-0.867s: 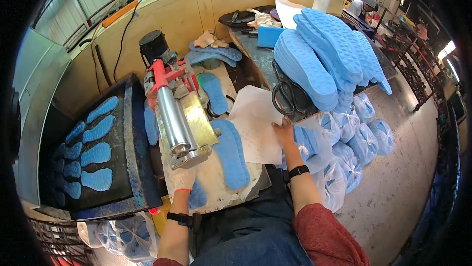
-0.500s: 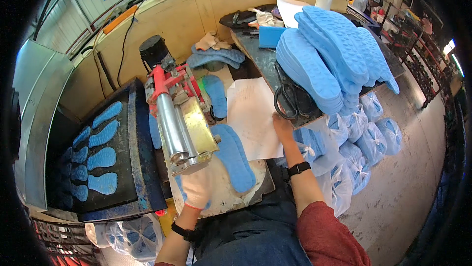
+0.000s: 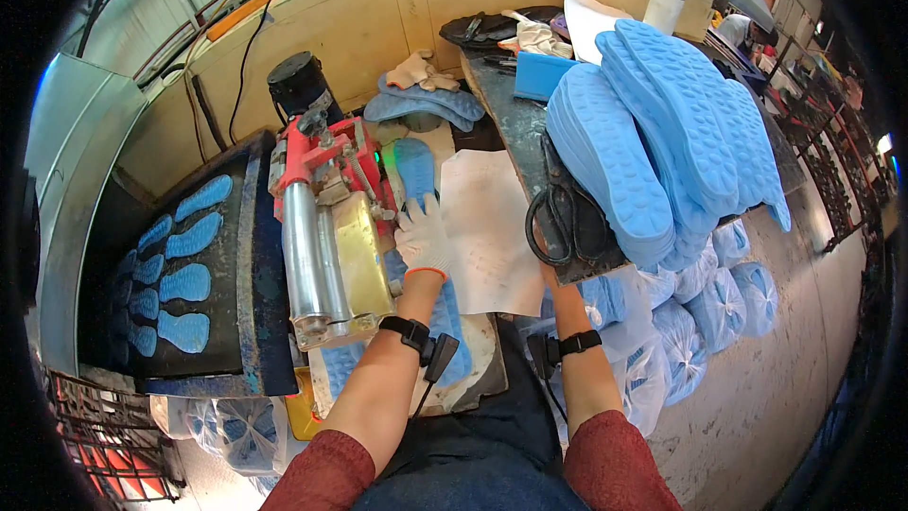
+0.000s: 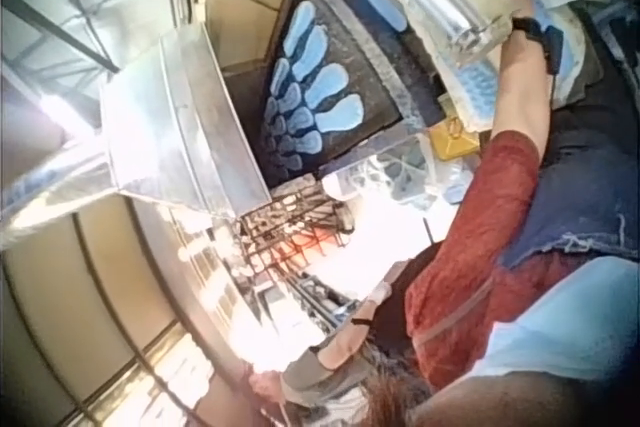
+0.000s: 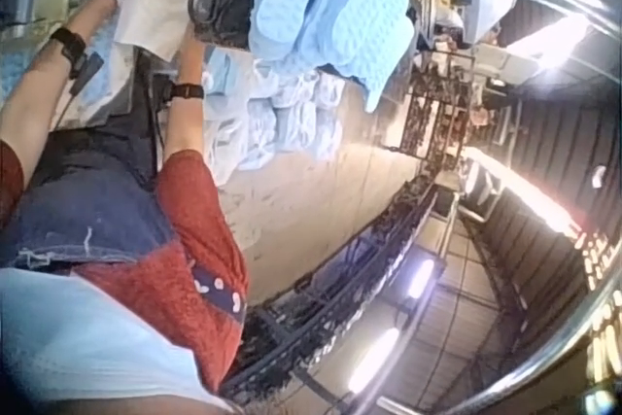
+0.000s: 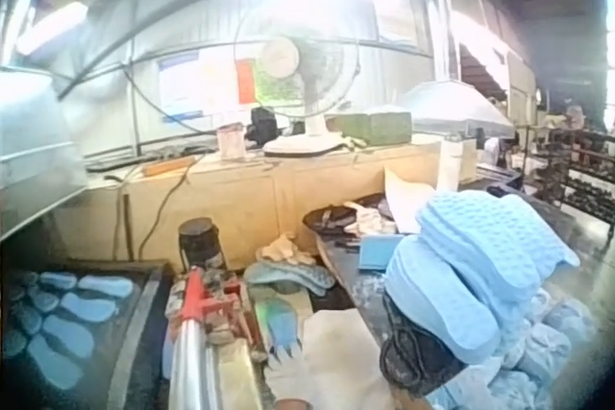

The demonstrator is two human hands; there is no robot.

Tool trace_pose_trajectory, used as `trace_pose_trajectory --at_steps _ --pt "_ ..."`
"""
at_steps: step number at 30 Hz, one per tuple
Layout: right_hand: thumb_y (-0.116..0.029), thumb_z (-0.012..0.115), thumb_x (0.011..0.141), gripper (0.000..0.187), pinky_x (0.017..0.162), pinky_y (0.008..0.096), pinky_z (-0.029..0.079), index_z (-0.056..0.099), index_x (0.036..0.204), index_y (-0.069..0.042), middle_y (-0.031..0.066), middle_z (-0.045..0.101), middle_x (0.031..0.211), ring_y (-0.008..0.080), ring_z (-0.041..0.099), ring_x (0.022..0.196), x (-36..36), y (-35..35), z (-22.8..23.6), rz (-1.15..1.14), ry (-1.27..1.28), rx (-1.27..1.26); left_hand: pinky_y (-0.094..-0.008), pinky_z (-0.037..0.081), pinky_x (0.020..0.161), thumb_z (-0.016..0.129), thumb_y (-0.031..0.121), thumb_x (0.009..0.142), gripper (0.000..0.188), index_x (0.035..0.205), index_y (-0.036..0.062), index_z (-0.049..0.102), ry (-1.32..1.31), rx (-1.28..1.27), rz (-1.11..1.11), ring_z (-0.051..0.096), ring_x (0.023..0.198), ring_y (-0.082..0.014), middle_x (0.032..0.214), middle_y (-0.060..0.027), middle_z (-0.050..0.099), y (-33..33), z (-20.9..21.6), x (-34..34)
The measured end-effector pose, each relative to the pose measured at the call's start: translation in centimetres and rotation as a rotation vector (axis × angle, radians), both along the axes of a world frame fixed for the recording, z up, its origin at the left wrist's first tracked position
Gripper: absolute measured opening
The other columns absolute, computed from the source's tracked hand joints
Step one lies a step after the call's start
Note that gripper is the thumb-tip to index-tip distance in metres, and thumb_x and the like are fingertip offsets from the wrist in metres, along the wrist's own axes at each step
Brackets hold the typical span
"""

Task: Handling shoe insoles and passing them through a roller machine at a manufacturing workstation.

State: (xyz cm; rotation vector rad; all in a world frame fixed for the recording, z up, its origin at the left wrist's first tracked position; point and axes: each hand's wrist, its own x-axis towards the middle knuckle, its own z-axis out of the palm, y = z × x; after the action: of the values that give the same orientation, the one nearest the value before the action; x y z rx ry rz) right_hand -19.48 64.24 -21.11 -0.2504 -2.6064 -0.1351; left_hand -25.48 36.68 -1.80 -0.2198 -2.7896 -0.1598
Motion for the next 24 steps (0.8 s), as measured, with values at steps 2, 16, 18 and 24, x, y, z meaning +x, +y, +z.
trace_pose_trajectory --at_steps 2,16,18,24 --pt "-0.012 0.053 0.085 0.046 0.101 0.0425 0.041 0.049 0.13 -0.001 0.0238 0.054 0.125 0.0337 0.052 0.118 0.8 -2.6 4.2 0.014 -0.027 -0.308 -0.0463 0.05 0.083 0.06 0.015 0.083 0.049 0.126 0.0051 0.038 -0.251 0.098 0.019 0.054 0.113 -0.0385 0.132 -0.0189 0.047 -0.6 1.8 -0.5" --pt "-0.015 0.054 0.076 0.035 0.085 0.043 0.048 0.064 0.104 0.003 0.0255 0.066 0.098 0.0418 0.063 0.095 -8.4 -12.8 15.4 -0.156 0.161 -1.275 -0.0401 0.053 0.07 0.06 0.012 0.079 0.036 0.112 0.0044 0.048 0.314 0.335 -0.058 0.062 0.096 -0.033 0.108 -0.0144 0.059 0.4 2.8 3.1" --pt "-0.015 0.055 0.076 0.031 0.081 0.0425 0.049 0.064 0.1 0.003 0.0254 0.066 0.096 0.0429 0.063 0.09 -9.6 -10.5 13.0 -0.116 0.219 -1.15 -0.0361 0.054 0.066 0.062 0.012 0.076 0.029 0.104 0.0073 0.054 0.408 0.225 -0.119 0.063 0.093 -0.0286 0.102 -0.0116 0.059 1.6 3.4 3.8" --pt "-0.015 0.055 0.076 0.032 0.08 0.0429 0.05 0.064 0.101 0.002 0.0262 0.066 0.095 0.0406 0.064 0.09 -9.5 -8.6 9.2 -0.044 0.508 -1.19 -0.03 0.052 0.057 0.058 0.011 0.075 0.014 0.088 0.0095 0.054 0.225 0.113 -0.297 0.057 0.076 -0.0222 0.083 -0.0065 0.051 1.8 6.4 9.8"
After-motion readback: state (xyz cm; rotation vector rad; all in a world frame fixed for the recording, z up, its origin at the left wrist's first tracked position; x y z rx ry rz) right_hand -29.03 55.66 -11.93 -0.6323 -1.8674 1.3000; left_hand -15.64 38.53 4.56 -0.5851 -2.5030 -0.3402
